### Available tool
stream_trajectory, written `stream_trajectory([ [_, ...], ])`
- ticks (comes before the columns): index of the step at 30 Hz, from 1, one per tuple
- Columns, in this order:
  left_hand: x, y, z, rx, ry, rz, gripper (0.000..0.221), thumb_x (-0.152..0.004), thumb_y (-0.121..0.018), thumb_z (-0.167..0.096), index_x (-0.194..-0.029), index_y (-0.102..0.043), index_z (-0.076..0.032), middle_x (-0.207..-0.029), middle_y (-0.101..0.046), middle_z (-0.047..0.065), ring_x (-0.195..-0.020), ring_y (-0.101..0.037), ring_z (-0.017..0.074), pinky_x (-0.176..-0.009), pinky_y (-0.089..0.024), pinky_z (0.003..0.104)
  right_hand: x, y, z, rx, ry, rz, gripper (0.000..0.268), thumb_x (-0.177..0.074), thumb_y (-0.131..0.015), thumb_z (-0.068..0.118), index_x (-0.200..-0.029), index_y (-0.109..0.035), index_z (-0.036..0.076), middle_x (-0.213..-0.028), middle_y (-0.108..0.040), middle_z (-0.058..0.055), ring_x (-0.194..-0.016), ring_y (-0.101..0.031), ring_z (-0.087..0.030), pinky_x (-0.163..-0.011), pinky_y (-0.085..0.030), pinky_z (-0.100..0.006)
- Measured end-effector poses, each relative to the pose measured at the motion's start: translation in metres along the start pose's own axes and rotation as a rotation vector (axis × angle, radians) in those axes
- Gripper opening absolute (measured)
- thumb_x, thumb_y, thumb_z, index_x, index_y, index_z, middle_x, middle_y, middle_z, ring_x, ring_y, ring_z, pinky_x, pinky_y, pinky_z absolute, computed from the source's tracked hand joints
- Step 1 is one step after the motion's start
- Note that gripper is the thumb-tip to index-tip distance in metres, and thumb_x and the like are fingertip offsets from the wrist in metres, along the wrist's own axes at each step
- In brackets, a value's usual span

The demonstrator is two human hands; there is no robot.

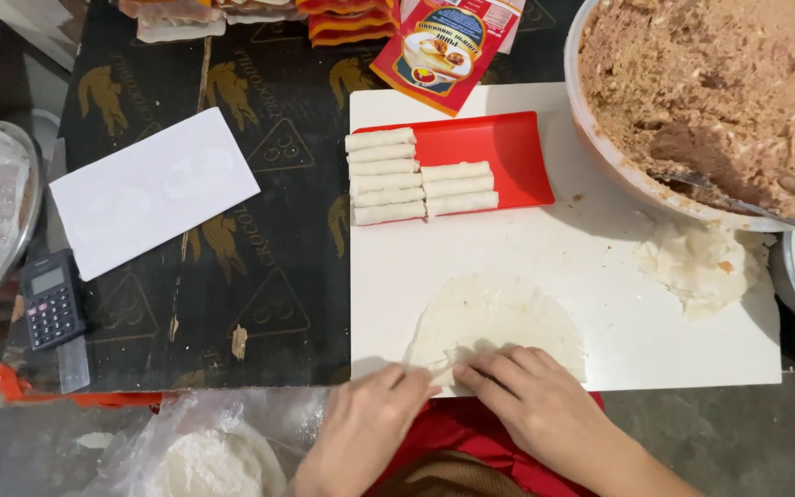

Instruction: A person is manually preparing spring rolls by placing meat filling onto wrappers and rolling them tightly.

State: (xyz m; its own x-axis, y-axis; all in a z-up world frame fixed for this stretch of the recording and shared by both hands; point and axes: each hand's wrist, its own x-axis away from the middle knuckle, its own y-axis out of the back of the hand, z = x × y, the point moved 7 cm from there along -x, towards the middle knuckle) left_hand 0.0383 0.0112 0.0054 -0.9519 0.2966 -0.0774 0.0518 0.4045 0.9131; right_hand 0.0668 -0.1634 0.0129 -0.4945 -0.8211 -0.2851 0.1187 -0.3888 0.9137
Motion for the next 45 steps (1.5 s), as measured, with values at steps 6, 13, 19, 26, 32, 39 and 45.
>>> stream_trajectory([
  [6,-0.008,0.029,-0.057,0.144,-0.423,-0.463,0.012,-0.104,-0.071,0.006,-0.115,-0.076,0.01,-0.113,-0.074,0.02,-0.101,-0.07,0.033,-0.097,-0.064,0.043,0.005,0.013,0.005,-0.055,-0.009,-0.058,0.017,-0.104,-0.059,0.003,-0.114,-0.069,-0.008,-0.132,-0.067,-0.023,-0.106,-0.068,-0.037,-0.099,-0.059,-0.046],
  [13,-0.018,0.01,-0.064,0.084,-0.415,-0.431,0.014,-0.099,-0.075,0.007,-0.108,-0.071,-0.003,-0.114,-0.068,0.013,-0.107,-0.067,0.0319,-0.09,-0.06,0.044,0.074,0.018,-0.047,0.292,-0.446,0.171,0.04,-0.093,-0.072,0.029,-0.13,-0.059,0.026,-0.083,-0.059,0.001,-0.07,-0.066,-0.023,-0.051,-0.054,-0.043],
  [19,-0.023,0.008,-0.068,0.004,-0.368,-0.476,0.014,-0.1,-0.077,-0.004,-0.107,-0.069,-0.013,-0.122,-0.075,0.008,-0.107,-0.069,0.0264,-0.081,-0.053,0.04,0.041,0.055,0.001,0.286,-0.05,-0.169,0.034,-0.104,-0.056,0.0,-0.137,-0.065,-0.001,-0.121,-0.07,-0.021,-0.098,-0.072,-0.031,-0.083,-0.06,-0.04],
  [26,-0.013,-0.021,-0.04,0.266,-0.313,-0.411,0.078,-0.098,-0.088,-0.001,-0.155,-0.036,-0.005,-0.15,-0.065,0.026,-0.12,-0.076,0.0374,-0.097,-0.064,0.047,0.026,0.024,-0.006,0.121,0.045,-0.015,0.031,-0.109,-0.054,0.011,-0.136,-0.061,-0.002,-0.152,-0.064,-0.019,-0.14,-0.064,-0.036,-0.099,-0.057,-0.044],
  [32,-0.039,-0.003,-0.035,0.473,-0.214,-0.256,0.016,-0.102,-0.074,-0.007,-0.117,-0.069,-0.006,-0.111,-0.077,0.003,-0.093,-0.063,0.025,-0.08,-0.055,0.036,0.027,0.005,-0.036,-0.138,-0.095,-0.178,0.035,-0.098,-0.077,0.011,-0.127,-0.061,-0.001,-0.118,-0.069,-0.015,-0.102,-0.069,-0.03,-0.09,-0.06,-0.037],
  [39,-0.06,-0.017,-0.018,0.386,-0.075,-0.281,0.015,-0.099,-0.081,-0.016,-0.105,-0.075,-0.003,-0.093,-0.044,0.007,-0.078,-0.048,0.0227,-0.062,-0.046,0.036,0.016,-0.003,-0.053,0.049,-0.254,-0.061,0.035,-0.1,-0.067,0.005,-0.135,-0.065,0.005,-0.116,-0.056,-0.013,-0.09,-0.05,-0.037,-0.074,-0.05,-0.044],
  [45,-0.049,-0.007,-0.012,0.361,-0.248,-0.189,0.035,-0.094,-0.087,-0.027,-0.108,-0.067,-0.002,-0.103,-0.057,0.008,-0.088,-0.059,0.0248,-0.078,-0.054,0.037,0.017,0.011,-0.054,-0.185,-0.199,-0.037,0.032,-0.101,-0.074,0.021,-0.126,-0.063,0.005,-0.12,-0.062,-0.01,-0.105,-0.062,-0.029,-0.087,-0.056,-0.039],
])
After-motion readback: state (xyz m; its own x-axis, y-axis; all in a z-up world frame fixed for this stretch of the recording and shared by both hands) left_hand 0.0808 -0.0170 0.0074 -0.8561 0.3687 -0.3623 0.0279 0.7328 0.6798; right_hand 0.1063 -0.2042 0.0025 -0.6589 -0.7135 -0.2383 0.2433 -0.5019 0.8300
